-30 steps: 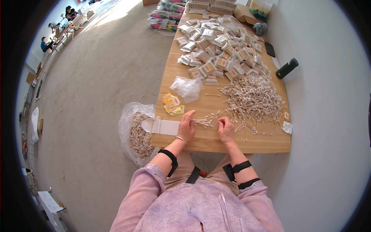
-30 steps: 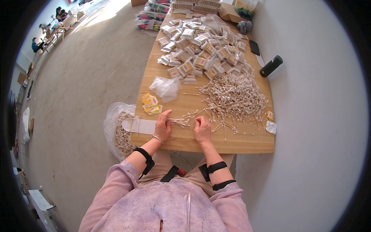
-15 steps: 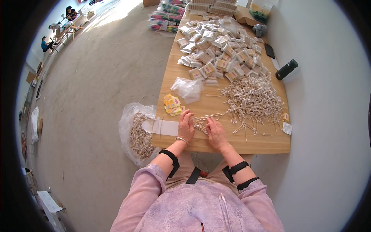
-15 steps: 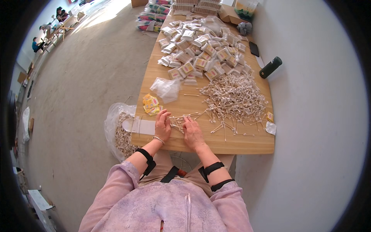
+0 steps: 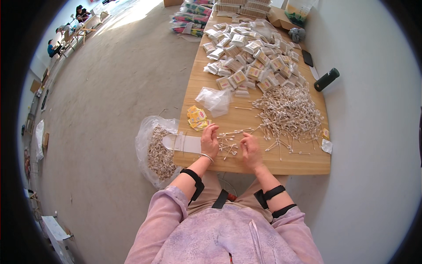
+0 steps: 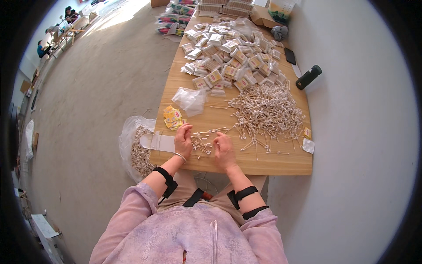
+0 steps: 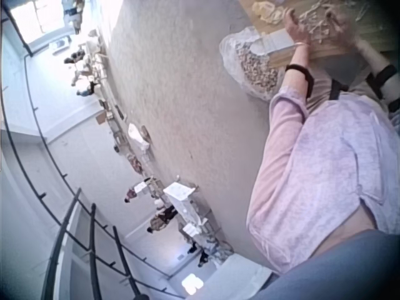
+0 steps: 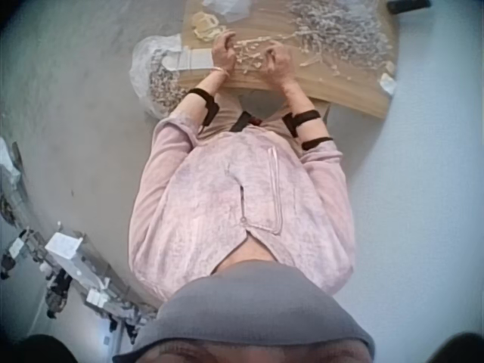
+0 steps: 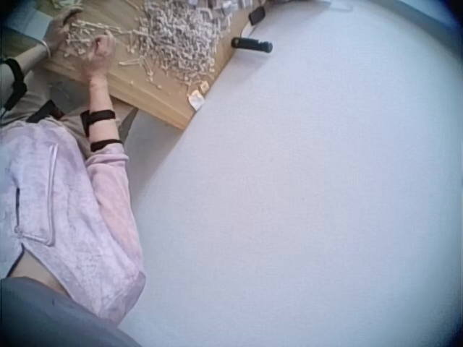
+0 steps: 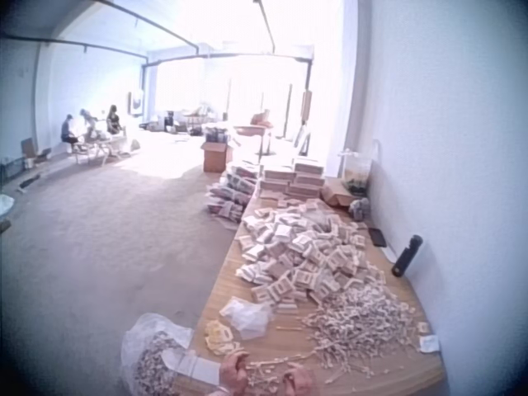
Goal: The person is counting and packaging cotton swabs into small plastic bags at a table.
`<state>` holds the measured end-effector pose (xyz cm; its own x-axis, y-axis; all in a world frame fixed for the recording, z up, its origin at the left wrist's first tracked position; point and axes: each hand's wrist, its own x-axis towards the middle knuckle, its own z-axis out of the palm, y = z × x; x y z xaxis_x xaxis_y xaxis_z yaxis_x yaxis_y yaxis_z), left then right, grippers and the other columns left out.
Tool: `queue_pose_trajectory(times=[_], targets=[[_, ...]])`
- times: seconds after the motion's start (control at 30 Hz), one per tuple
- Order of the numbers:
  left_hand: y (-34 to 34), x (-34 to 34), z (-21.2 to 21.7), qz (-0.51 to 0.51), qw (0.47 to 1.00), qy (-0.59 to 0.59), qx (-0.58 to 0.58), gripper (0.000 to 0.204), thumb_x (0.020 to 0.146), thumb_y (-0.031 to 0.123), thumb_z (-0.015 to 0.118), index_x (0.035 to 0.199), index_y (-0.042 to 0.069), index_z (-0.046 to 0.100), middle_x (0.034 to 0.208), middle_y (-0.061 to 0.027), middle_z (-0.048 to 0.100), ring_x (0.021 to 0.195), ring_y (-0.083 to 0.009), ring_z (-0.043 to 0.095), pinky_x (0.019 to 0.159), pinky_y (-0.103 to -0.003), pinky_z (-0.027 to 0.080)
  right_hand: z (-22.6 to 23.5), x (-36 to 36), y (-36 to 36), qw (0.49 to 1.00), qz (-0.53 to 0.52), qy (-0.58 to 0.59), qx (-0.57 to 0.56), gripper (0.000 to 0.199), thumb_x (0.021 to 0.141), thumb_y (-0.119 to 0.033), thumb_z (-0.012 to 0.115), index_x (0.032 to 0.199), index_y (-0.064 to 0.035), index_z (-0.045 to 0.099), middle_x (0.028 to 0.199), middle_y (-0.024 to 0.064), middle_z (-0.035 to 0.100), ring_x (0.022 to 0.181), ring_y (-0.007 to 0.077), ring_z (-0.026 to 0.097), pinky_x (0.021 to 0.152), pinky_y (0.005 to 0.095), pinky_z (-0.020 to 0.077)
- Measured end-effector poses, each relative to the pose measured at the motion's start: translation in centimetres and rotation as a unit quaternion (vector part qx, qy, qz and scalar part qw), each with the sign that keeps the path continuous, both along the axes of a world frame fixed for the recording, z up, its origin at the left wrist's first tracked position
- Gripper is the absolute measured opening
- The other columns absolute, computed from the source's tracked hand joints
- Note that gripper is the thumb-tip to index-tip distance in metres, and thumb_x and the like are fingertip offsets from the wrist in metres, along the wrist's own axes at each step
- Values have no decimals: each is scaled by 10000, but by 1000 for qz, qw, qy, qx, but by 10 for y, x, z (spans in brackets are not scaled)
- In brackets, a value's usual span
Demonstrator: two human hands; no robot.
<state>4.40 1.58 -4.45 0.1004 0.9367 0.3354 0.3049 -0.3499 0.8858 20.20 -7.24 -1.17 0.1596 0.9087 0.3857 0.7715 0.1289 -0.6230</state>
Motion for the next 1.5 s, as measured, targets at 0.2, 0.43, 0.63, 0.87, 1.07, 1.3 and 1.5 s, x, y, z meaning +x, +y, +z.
queue_pose_trajectory(times=[0.2,0.43,0.63,0.87,1.07,1.3,1.5], targets=[[4,-1,-5,-14,998,-43,-30,172,856,12,522,1011,21,595,1122,-145,576,1072,-287,544,925,-334,423,1,18,-4,984,-155,83,-41,35,825,-66,570,842,-36,567,880,131,578,807,305,529,754,385,427],[-7,-5,19,-81,996,39,23,203,844,58,583,1043,51,622,1213,-135,527,1078,-263,539,907,-318,434,-5,7,-5,970,-83,193,-123,102,861,-99,534,889,-14,584,823,151,604,818,312,577,717,382,458],[-15,-28,38,-212,975,1,-62,122,861,74,600,966,38,650,969,-83,646,933,-184,586,816,-282,465,12,-34,4,972,71,180,-137,143,829,-132,596,928,-30,602,862,143,602,841,303,558,776,375,444],[8,-156,27,13,977,-116,-180,98,873,116,620,838,26,637,779,10,631,708,-46,550,667,-205,464,9,-33,-8,991,24,-80,-105,501,702,-265,747,1102,-40,546,1071,111,510,1000,299,475,867,380,404],[19,-250,-7,226,954,95,-175,231,814,176,689,970,23,613,860,-36,626,725,-109,551,661,-260,472,4,-37,-6,986,-46,-89,-134,689,605,-344,801,1145,-12,533,1094,128,482,1008,306,456,890,390,391],[13,-168,20,116,986,107,-53,350,763,85,662,1094,33,562,993,-109,583,892,-246,564,795,-346,467,-5,-33,-6,988,-50,-82,-120,546,654,-272,761,1107,-37,567,1061,115,485,998,295,455,867,392,404],[-8,-62,29,-166,963,209,29,403,732,99,698,1110,51,564,1104,-143,542,1051,-322,511,915,-383,427,-7,-30,-9,991,-40,-53,-120,490,673,-204,730,1100,-23,573,1037,123,482,982,299,453,879,385,404]])
